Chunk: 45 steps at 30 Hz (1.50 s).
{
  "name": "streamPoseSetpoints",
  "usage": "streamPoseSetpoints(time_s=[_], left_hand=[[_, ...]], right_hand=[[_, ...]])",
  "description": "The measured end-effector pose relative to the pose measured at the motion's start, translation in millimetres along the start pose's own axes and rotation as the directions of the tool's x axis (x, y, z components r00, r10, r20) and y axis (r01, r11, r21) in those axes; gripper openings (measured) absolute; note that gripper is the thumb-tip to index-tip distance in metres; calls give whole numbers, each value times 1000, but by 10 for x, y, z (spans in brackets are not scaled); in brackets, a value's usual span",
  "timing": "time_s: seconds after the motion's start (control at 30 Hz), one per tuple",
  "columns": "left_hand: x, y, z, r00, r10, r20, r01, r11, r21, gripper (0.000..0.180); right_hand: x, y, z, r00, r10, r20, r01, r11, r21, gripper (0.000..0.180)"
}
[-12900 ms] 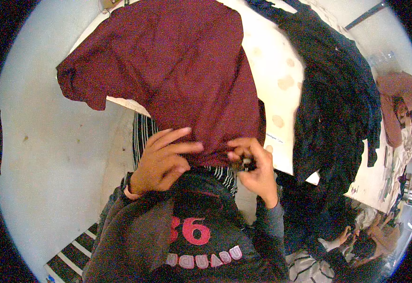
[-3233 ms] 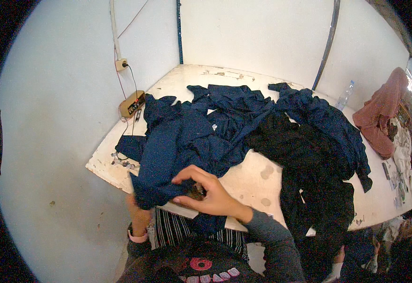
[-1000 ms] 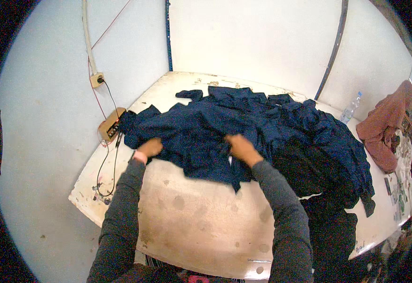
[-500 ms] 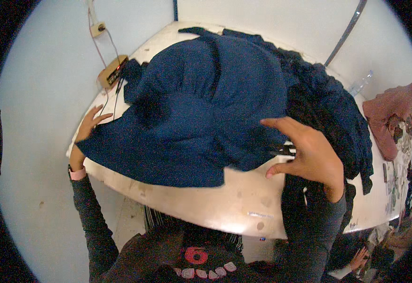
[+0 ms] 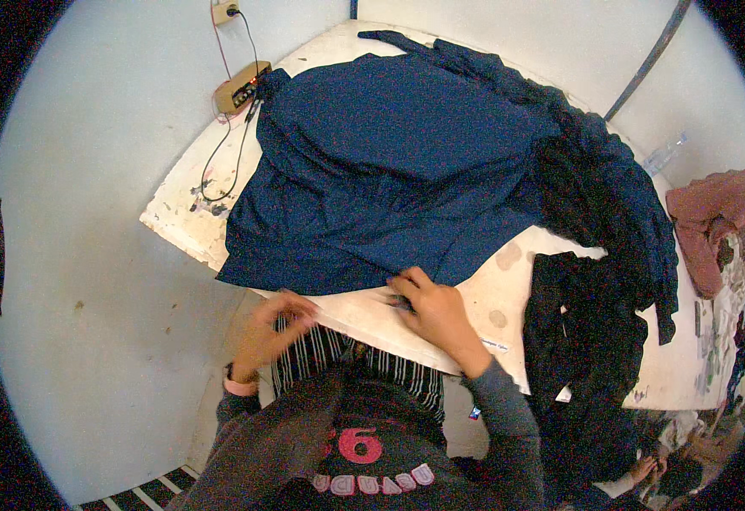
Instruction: The person uses small scissors to trim loose threads and tags from a maroon shirt and then from a navy blue shirt on a worktable. The person repeatedly lifts, turns, and repositions the garments to access different edges while cutting small fabric pieces.
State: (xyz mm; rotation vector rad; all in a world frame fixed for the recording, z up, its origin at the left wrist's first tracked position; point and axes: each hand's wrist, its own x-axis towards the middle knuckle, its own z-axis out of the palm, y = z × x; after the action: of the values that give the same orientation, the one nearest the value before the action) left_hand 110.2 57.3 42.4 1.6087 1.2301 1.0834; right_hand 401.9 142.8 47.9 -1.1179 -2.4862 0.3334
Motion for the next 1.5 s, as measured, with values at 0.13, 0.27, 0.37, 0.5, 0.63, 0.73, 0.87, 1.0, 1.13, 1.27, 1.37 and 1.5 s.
streamPoseSetpoints(time_s=[0.13,0.27,0.37,0.5,0.63,0.73,0.87,1.0,1.13,1.27,1.37,1.5], left_hand=[[-26,-152,567,906,-50,421,272,830,-487,47],[-78,-104,805,889,-200,412,454,502,-736,53],[-21,-245,911,981,-147,127,150,164,-975,51],[96,-96,794,946,-294,-136,-91,162,-983,42],[100,-102,771,870,-464,-167,-39,273,-961,46],[55,-2,774,867,-441,-232,-95,311,-946,52],[-16,-29,765,846,-466,-260,-76,377,-923,53],[-65,55,806,834,-476,-280,-62,423,-904,53],[-172,54,842,854,-449,-261,-34,452,-891,52],[-242,73,800,870,-430,-242,42,554,-832,52],[-238,8,764,889,-375,-263,3,579,-815,52],[-208,52,723,882,-402,-247,20,555,-832,52]], right_hand=[[81,308,493,996,-58,-68,31,939,-344,38],[100,21,129,962,-175,-207,119,959,-259,38],[-128,-394,-348,957,-214,-197,162,955,-248,39],[-490,-569,-649,976,-218,-23,211,963,-167,41],[-707,-561,-538,986,-97,133,108,991,-76,38],[-620,-606,-458,990,88,108,-105,981,163,36],[-468,-609,-264,984,175,-24,-152,911,384,33],[-179,-738,-95,957,134,-256,-12,903,429,24],[-2,-787,19,944,-38,-329,93,984,154,29],[80,-802,56,950,-129,-283,163,981,101,29],[5,-721,-8,975,-204,-86,219,948,232,35],[48,-847,-218,989,-108,-100,142,881,451,36]])
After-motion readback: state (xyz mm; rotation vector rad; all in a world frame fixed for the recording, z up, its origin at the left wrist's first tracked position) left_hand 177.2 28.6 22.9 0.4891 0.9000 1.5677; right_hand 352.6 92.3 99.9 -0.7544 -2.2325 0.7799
